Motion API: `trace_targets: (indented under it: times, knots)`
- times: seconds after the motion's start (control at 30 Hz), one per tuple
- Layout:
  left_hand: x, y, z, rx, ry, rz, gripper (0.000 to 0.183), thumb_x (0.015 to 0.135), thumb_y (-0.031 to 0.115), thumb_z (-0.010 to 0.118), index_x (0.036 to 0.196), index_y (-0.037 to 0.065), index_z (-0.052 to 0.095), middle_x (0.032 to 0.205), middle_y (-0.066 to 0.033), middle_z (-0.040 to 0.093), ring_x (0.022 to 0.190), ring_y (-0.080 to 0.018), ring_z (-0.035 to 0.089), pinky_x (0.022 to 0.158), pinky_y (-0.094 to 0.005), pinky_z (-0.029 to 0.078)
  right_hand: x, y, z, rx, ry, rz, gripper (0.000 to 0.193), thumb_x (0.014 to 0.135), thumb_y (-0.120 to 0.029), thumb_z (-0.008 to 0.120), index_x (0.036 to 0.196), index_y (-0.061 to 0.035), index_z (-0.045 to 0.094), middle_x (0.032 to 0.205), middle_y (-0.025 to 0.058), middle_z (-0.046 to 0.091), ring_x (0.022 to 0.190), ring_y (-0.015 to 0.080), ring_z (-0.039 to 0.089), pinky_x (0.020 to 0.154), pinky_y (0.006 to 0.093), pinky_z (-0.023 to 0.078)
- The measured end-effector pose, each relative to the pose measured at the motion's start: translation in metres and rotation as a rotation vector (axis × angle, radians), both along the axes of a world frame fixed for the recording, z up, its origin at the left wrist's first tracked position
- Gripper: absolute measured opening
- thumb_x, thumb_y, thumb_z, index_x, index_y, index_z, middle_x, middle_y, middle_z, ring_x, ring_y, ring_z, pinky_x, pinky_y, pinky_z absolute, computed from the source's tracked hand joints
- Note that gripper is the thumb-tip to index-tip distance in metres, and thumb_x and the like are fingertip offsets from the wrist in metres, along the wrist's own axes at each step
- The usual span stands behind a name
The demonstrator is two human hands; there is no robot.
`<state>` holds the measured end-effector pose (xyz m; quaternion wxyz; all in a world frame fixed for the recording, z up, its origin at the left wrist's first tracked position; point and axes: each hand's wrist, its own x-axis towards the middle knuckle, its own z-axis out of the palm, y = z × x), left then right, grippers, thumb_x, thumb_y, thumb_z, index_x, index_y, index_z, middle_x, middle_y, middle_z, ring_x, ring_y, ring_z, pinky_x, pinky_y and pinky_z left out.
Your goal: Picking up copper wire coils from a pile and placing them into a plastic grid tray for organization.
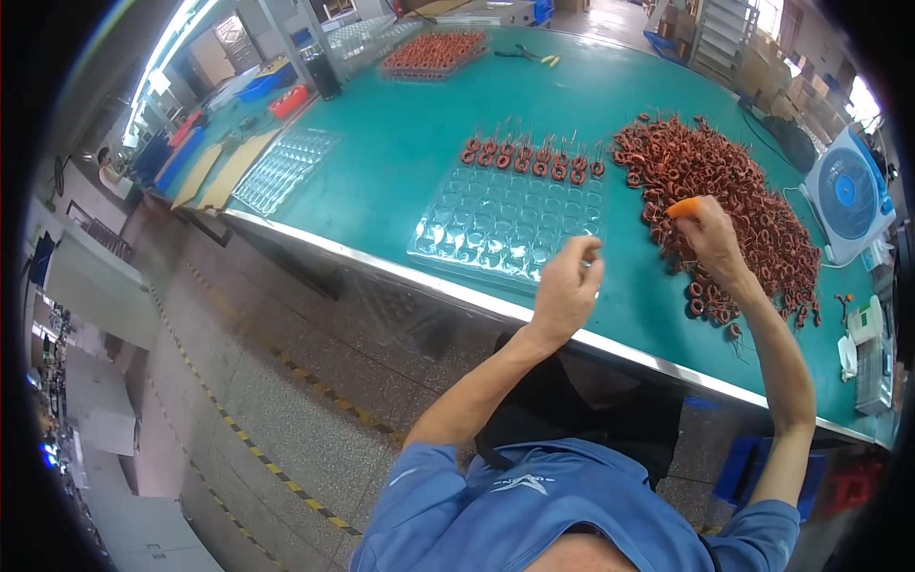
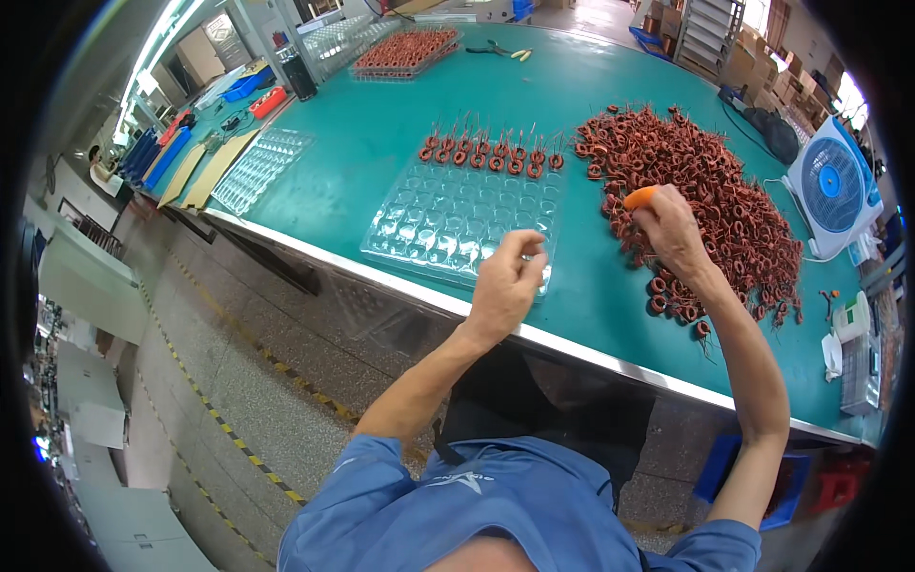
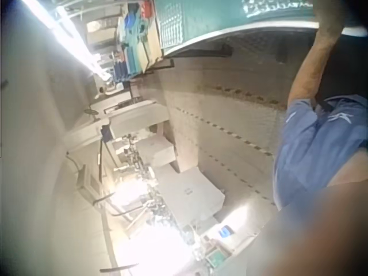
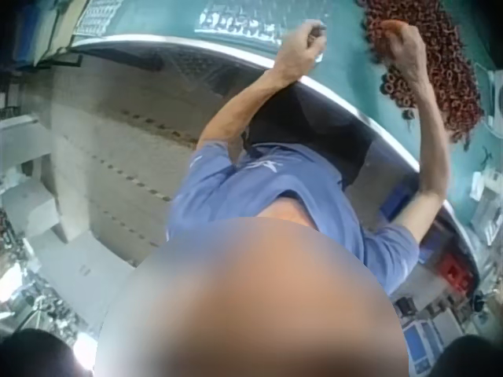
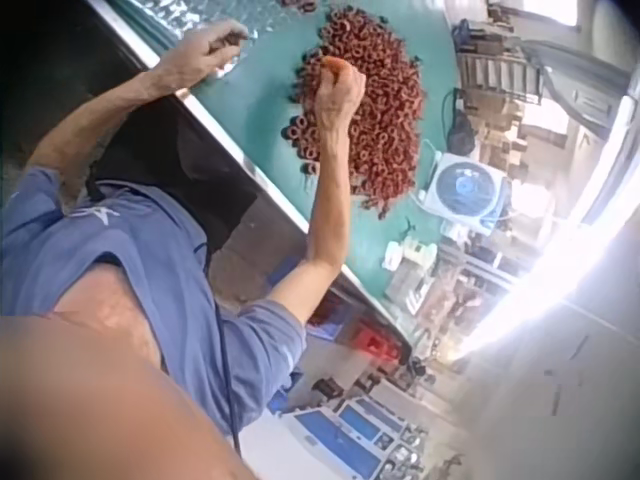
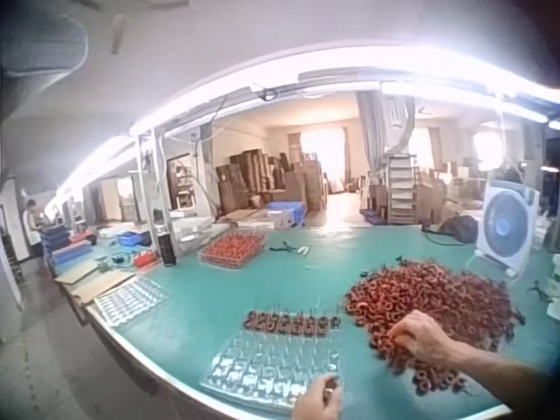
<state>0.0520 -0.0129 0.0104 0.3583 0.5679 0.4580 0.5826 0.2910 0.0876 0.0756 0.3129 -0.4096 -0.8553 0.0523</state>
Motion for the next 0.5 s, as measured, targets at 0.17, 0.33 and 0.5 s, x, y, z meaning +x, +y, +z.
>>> trace_targets:
  times: [0.17,0.33,0.5]
  knots:
    - [0.042,0.025,0.027,-0.192,-0.342,-0.364,0.040,0.100,0.033,0.047,0.123,0.000,0.043,0.090,-0.0133,0.063,0.065,-0.0160,0.060,0.060,-0.0283,0.049,-0.003,-0.025,0.021,0.048,0.273,-0.042,0.015,0.089,-0.004,0.061,0.103,-0.0014,0.065,0.089,0.0083,0.065,0.073,0.0140,0.059,0.064,0.0276,0.047]
    - [0.051,0.030,0.034,-0.438,-0.715,-0.806,0.037,0.102,0.037,0.044,0.118,0.004,0.050,0.086,-0.0108,0.063,0.060,-0.0162,0.059,0.053,-0.0271,0.046,-0.012,-0.058,0.017,-0.011,0.338,0.085,0.021,0.088,-0.003,0.063,0.109,-0.0016,0.064,0.089,0.0039,0.064,0.076,0.0083,0.059,0.068,0.0244,0.048]
    - [0.051,0.015,0.033,-0.363,-0.697,-0.685,0.025,0.099,0.021,0.054,0.119,0.007,0.049,0.080,-0.0069,0.059,0.060,-0.0142,0.057,0.053,-0.0251,0.045,-0.005,-0.071,0.007,-0.389,0.758,0.120,0.034,0.093,-0.015,0.060,0.123,-0.0003,0.056,0.098,0.0052,0.062,0.086,0.0110,0.059,0.075,0.0259,0.049]
